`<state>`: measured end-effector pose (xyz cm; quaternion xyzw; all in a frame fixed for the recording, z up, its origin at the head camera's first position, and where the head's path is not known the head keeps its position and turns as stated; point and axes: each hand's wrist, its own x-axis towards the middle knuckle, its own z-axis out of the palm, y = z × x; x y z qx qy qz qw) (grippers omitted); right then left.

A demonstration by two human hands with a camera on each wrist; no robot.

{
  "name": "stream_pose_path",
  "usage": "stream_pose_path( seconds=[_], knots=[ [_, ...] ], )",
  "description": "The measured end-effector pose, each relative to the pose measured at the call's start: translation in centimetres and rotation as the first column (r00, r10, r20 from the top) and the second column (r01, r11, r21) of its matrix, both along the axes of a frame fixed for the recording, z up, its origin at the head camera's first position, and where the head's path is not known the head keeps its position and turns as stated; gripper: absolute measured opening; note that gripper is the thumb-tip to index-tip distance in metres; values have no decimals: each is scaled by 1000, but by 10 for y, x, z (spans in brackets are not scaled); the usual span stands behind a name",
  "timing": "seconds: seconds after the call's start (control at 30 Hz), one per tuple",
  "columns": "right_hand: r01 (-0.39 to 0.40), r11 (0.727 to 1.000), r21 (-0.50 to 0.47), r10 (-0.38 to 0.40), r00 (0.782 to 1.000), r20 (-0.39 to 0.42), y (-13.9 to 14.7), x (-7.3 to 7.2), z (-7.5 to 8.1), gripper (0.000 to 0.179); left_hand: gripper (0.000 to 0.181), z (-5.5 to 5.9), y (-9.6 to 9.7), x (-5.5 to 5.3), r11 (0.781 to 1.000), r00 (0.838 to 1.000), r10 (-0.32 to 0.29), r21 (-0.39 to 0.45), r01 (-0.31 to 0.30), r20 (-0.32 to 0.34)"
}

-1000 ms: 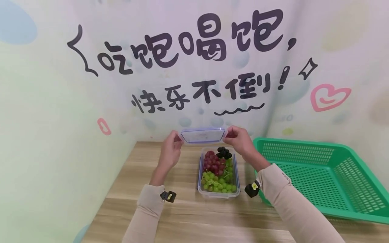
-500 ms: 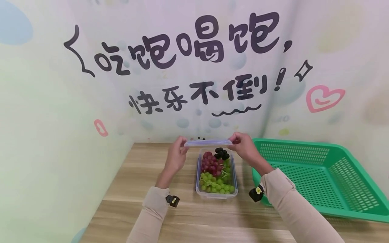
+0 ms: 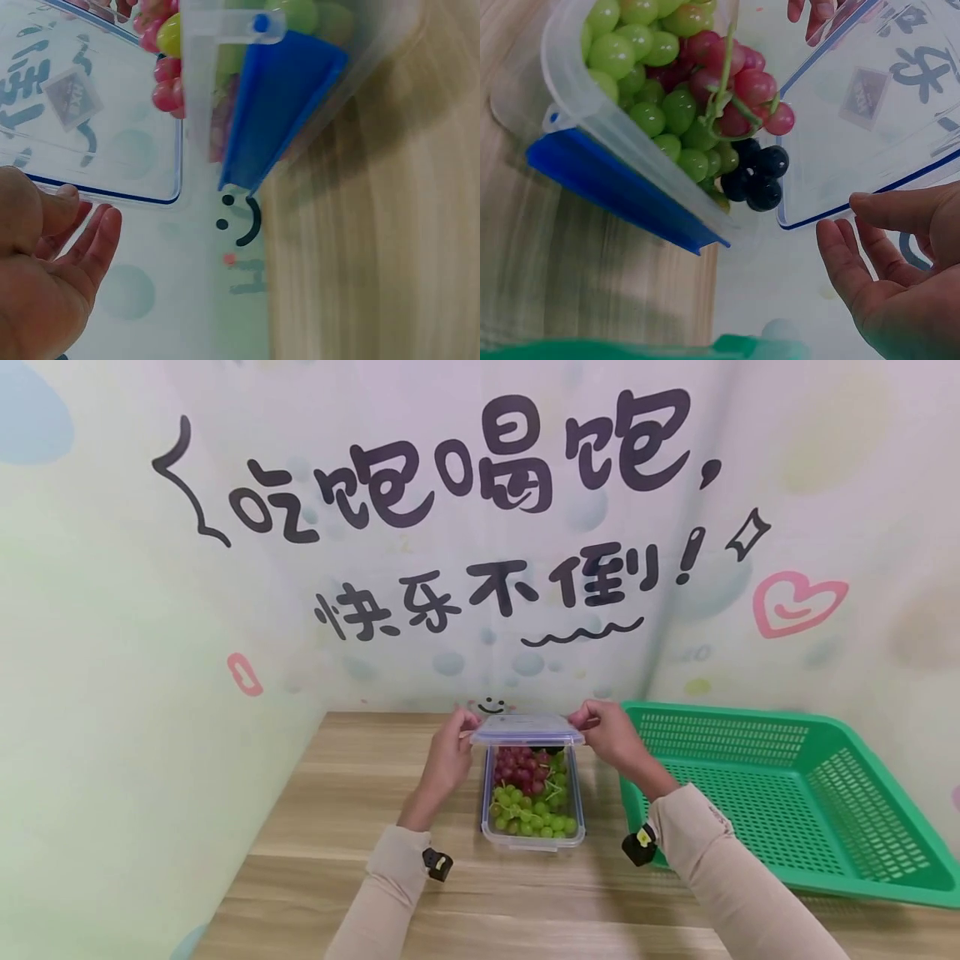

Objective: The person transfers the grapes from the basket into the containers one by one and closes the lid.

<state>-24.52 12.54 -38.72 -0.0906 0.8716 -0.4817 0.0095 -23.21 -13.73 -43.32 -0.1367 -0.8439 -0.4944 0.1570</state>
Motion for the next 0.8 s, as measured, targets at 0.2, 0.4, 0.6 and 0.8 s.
stream_pose_path(
  seconds=[0.2, 0.4, 0.6, 0.8],
  knots=[
    [5, 999, 32, -5, 1000, 28, 4, 0, -8, 18, 27, -9, 4, 0, 999, 999, -32, 40, 31, 23],
    [0, 1000, 23, -2, 996, 86, 5, 1, -11, 13, 23, -16, 5, 2, 999, 998, -40, 38, 38, 42],
    [0, 1000, 14, -2, 989, 145, 5, 4, -8, 15, 31, -18, 5, 5, 998, 998, -56, -31, 57, 18],
    [-37, 999, 16, 33, 977, 208, 5, 9, -7, 35, 50, -21, 5, 11, 975, 990, -107, -207, 86, -92]
  ],
)
